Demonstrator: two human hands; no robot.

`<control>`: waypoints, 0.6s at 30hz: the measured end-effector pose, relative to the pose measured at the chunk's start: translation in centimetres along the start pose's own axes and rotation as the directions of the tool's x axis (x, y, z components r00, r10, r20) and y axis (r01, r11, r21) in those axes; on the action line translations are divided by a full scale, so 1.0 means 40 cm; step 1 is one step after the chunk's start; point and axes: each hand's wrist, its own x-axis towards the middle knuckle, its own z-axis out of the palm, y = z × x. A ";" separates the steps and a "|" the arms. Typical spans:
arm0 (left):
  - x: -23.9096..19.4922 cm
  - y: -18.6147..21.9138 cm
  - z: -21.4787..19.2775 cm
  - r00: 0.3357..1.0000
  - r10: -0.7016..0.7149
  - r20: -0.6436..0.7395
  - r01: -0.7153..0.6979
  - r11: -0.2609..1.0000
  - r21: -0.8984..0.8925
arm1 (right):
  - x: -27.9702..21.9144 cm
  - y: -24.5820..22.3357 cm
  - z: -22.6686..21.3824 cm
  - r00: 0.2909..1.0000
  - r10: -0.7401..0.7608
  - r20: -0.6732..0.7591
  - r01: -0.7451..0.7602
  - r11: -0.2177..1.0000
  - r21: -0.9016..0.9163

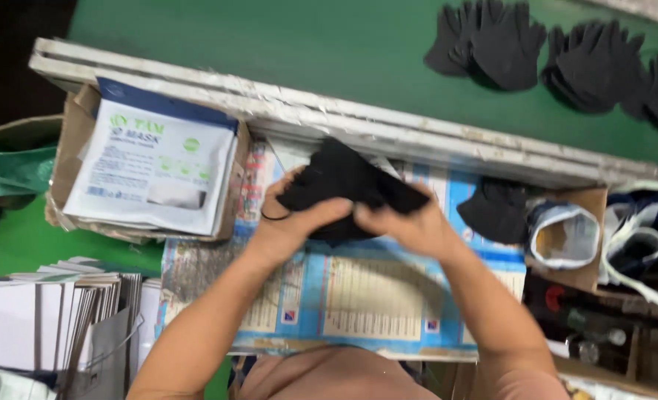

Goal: The person picks up a black fabric face mask from the conveyor, folds it, and slides it into a printed plastic pouch with a blue header, then places the filled pouch on a stack. They repeat this packing cycle with masks and pouches one at a time.

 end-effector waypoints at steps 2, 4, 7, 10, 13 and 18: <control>-0.041 -0.062 0.010 0.999 -0.033 0.021 0.031 0.994 0.108 | -0.102 -0.006 -0.006 0.999 0.030 -0.011 -0.029 0.997 0.071; -0.086 -0.125 0.011 0.997 -0.075 0.029 0.068 0.976 0.206 | -0.198 0.003 -0.002 0.998 0.070 -0.008 -0.068 0.988 0.141; -0.099 -0.200 -0.001 0.958 0.130 0.257 -0.233 0.875 0.424 | -0.253 0.079 0.043 0.990 -0.124 -0.064 0.115 0.985 -0.131; -0.137 -0.268 0.025 0.921 0.096 0.378 -0.253 0.885 0.390 | -0.320 0.169 0.098 0.976 -0.170 0.138 0.214 0.876 -0.433; -0.138 -0.202 0.029 0.968 0.036 0.248 -0.183 0.777 0.603 | -0.382 0.134 0.042 0.878 0.476 -0.053 -0.478 0.864 -0.158; -0.166 -0.103 0.022 0.642 -0.124 0.756 0.593 0.706 -0.388 | -0.437 0.190 0.013 0.996 -0.017 -0.082 0.027 0.993 0.116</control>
